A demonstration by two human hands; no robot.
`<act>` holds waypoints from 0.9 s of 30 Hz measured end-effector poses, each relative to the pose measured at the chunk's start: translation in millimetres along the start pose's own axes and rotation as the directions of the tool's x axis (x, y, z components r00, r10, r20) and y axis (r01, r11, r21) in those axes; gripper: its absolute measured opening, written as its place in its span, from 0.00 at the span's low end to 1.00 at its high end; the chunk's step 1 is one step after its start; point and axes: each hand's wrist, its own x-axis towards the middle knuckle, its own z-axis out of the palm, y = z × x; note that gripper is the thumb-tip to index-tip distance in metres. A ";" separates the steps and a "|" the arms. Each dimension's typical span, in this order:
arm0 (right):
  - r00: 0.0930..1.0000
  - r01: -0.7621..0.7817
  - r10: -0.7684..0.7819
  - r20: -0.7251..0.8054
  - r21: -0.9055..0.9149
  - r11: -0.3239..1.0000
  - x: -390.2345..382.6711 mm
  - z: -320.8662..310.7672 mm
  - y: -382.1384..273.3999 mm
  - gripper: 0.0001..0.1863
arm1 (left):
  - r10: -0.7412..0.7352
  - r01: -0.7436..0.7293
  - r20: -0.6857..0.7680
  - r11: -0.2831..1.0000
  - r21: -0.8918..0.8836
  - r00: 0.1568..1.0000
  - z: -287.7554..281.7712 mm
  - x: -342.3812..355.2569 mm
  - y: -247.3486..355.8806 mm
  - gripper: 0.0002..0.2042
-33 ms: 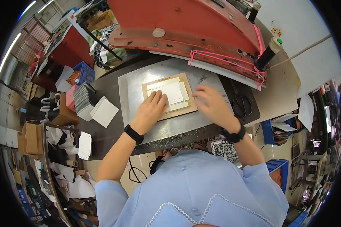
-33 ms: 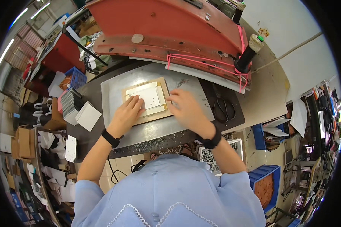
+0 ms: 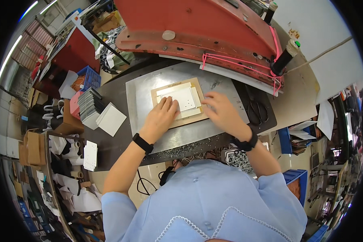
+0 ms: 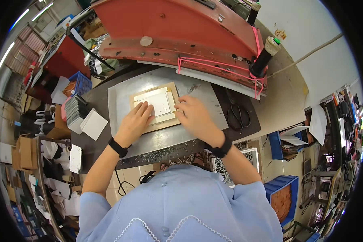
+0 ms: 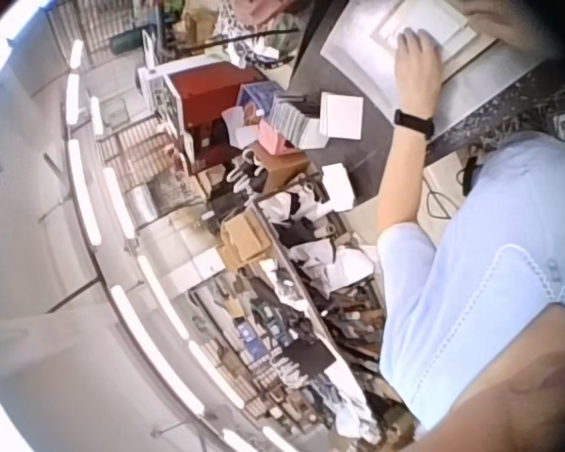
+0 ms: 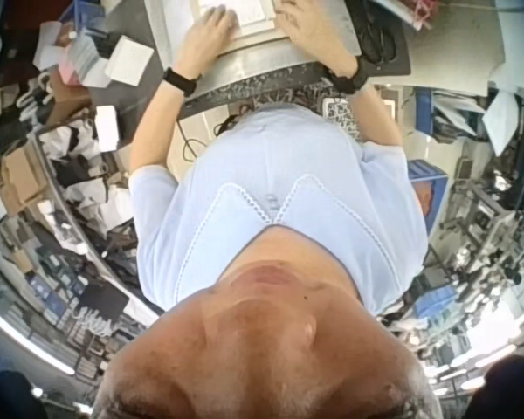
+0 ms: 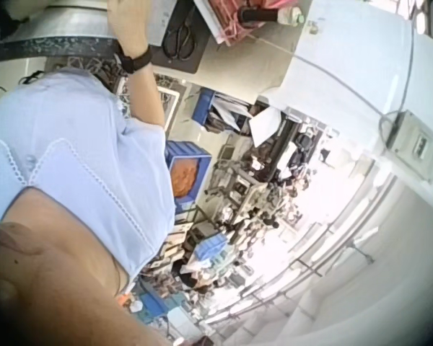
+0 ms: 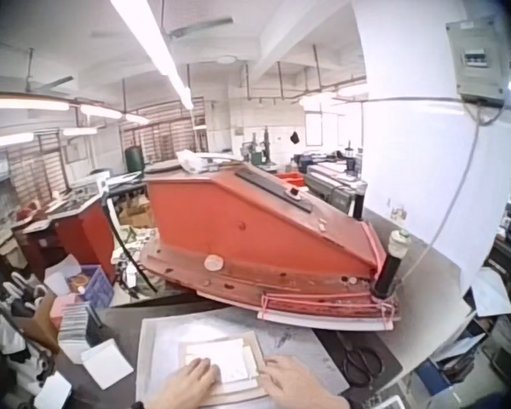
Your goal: The user is operating a leather die-cutting machine to cut leather pieces.
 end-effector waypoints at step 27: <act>0.968 -0.223 0.240 0.075 0.702 0.676 -22.1 -24.2 -60.5 0.22 | -0.635 0.708 -0.522 0.702 -0.081 0.570 -131.0 -192.5 -73.2 0.15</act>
